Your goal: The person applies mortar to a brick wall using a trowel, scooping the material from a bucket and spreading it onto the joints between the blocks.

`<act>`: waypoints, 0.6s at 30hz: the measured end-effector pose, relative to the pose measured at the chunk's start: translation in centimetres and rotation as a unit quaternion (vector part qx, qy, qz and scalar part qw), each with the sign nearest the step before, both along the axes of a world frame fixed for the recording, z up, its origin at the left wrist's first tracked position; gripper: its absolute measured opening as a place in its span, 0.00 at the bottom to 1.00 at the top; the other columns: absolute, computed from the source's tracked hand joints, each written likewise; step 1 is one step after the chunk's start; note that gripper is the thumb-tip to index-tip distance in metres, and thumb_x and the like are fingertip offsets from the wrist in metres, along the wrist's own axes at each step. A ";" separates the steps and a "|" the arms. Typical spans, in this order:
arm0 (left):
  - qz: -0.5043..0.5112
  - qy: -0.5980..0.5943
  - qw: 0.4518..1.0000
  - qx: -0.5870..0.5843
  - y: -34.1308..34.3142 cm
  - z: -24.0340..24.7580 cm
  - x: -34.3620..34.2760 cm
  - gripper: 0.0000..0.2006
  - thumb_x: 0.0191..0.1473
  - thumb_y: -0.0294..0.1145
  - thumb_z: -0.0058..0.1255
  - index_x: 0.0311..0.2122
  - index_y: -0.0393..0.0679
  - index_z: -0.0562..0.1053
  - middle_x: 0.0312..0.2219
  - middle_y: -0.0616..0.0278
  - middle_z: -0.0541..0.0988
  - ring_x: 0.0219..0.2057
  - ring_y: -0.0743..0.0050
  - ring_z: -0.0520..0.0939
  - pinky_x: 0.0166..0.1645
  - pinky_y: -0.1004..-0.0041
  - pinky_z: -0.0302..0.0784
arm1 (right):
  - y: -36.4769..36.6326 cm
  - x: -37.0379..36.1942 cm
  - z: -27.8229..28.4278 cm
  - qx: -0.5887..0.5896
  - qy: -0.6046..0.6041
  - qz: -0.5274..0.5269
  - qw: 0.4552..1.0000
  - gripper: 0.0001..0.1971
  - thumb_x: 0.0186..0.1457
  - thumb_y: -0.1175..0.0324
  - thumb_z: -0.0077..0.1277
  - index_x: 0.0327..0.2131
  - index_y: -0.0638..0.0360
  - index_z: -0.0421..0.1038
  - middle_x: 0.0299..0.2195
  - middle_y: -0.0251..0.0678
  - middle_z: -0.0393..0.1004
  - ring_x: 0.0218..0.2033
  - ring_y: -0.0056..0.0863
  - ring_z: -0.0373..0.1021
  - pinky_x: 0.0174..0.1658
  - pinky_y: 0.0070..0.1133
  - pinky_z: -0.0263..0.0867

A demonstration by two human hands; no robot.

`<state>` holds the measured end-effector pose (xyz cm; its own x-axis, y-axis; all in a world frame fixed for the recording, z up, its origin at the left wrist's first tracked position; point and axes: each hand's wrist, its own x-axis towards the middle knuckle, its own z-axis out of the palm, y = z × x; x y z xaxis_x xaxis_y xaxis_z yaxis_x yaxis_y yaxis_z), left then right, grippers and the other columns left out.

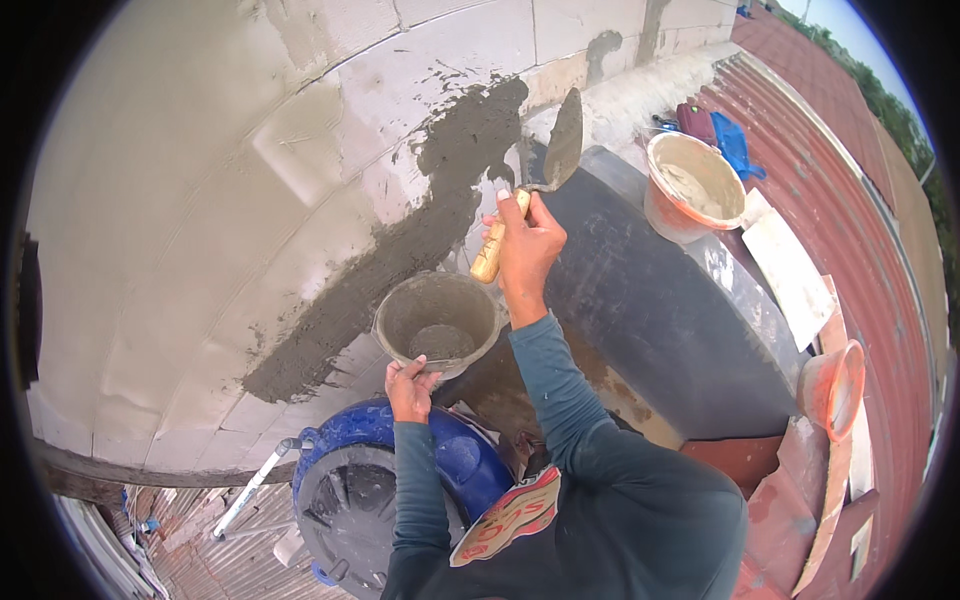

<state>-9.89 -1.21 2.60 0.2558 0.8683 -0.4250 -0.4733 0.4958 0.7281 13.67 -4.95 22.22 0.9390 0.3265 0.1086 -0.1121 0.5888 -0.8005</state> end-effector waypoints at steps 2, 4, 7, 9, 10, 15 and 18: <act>-0.009 0.019 1.000 -0.010 0.7 -0.5 -0.2 0.17 0.50 0.11 0.53 0.37 0.47 0.63 0.32 0.59 0.77 0.30 0.61 0.84 0.30 0.61 0.86 | 5.8 -1.0 -2.0 -0.064 -0.006 -0.090 0.994 0.12 0.56 0.70 0.60 0.35 0.73 0.73 0.25 0.33 0.73 0.21 0.20 0.73 0.23 0.21 0.69; -0.021 -0.009 1.000 -0.009 1.6 -0.6 1.5 0.15 0.50 0.12 0.51 0.36 0.45 0.64 0.31 0.58 0.78 0.29 0.63 0.84 0.29 0.62 0.85 | 13.1 -0.8 -4.0 -0.271 -0.126 -0.283 0.912 0.17 0.53 0.66 0.57 0.38 0.75 0.73 0.30 0.51 0.77 0.30 0.48 0.76 0.38 0.36 0.72; -0.016 -0.052 0.999 -0.001 5.2 -3.9 0.4 0.12 0.53 0.14 0.48 0.36 0.46 0.63 0.32 0.56 0.78 0.28 0.63 0.84 0.28 0.62 0.86 | 18.6 -6.5 0.2 -0.295 -0.125 -0.096 0.942 0.20 0.55 0.64 0.54 0.45 0.73 0.73 0.37 0.57 0.76 0.40 0.55 0.74 0.44 0.40 0.68; -0.015 -0.068 0.998 0.005 8.2 -6.5 -1.0 0.13 0.54 0.14 0.47 0.37 0.47 0.62 0.33 0.54 0.78 0.28 0.60 0.84 0.28 0.61 0.86 | 16.8 -11.6 2.9 -0.154 -0.157 -0.113 0.969 0.19 0.56 0.66 0.55 0.45 0.73 0.72 0.34 0.56 0.76 0.37 0.54 0.74 0.42 0.38 0.69; -0.013 -0.055 0.998 0.005 8.2 -4.8 -0.1 0.13 0.54 0.14 0.47 0.38 0.47 0.61 0.33 0.54 0.78 0.28 0.59 0.84 0.28 0.60 0.86 | 15.2 -12.3 3.0 -0.138 -0.152 -0.032 0.978 0.19 0.56 0.66 0.55 0.45 0.74 0.71 0.34 0.55 0.75 0.36 0.53 0.74 0.41 0.37 0.69; -0.037 -0.010 0.999 -0.007 7.2 -0.6 1.9 0.17 0.52 0.13 0.48 0.40 0.49 0.59 0.33 0.54 0.76 0.30 0.55 0.84 0.29 0.58 0.86 | 5.2 -9.4 -2.9 -0.177 -0.304 0.117 0.929 0.19 0.58 0.64 0.56 0.45 0.72 0.71 0.33 0.54 0.73 0.35 0.51 0.73 0.39 0.36 0.68; -0.052 -0.021 0.998 0.001 7.5 -1.0 3.0 0.21 0.49 0.11 0.50 0.41 0.50 0.58 0.34 0.54 0.75 0.31 0.55 0.84 0.29 0.56 0.86 | 0.2 -3.8 -8.9 -0.325 -0.489 0.149 0.795 0.16 0.59 0.63 0.54 0.42 0.68 0.71 0.36 0.56 0.74 0.36 0.56 0.73 0.40 0.40 0.68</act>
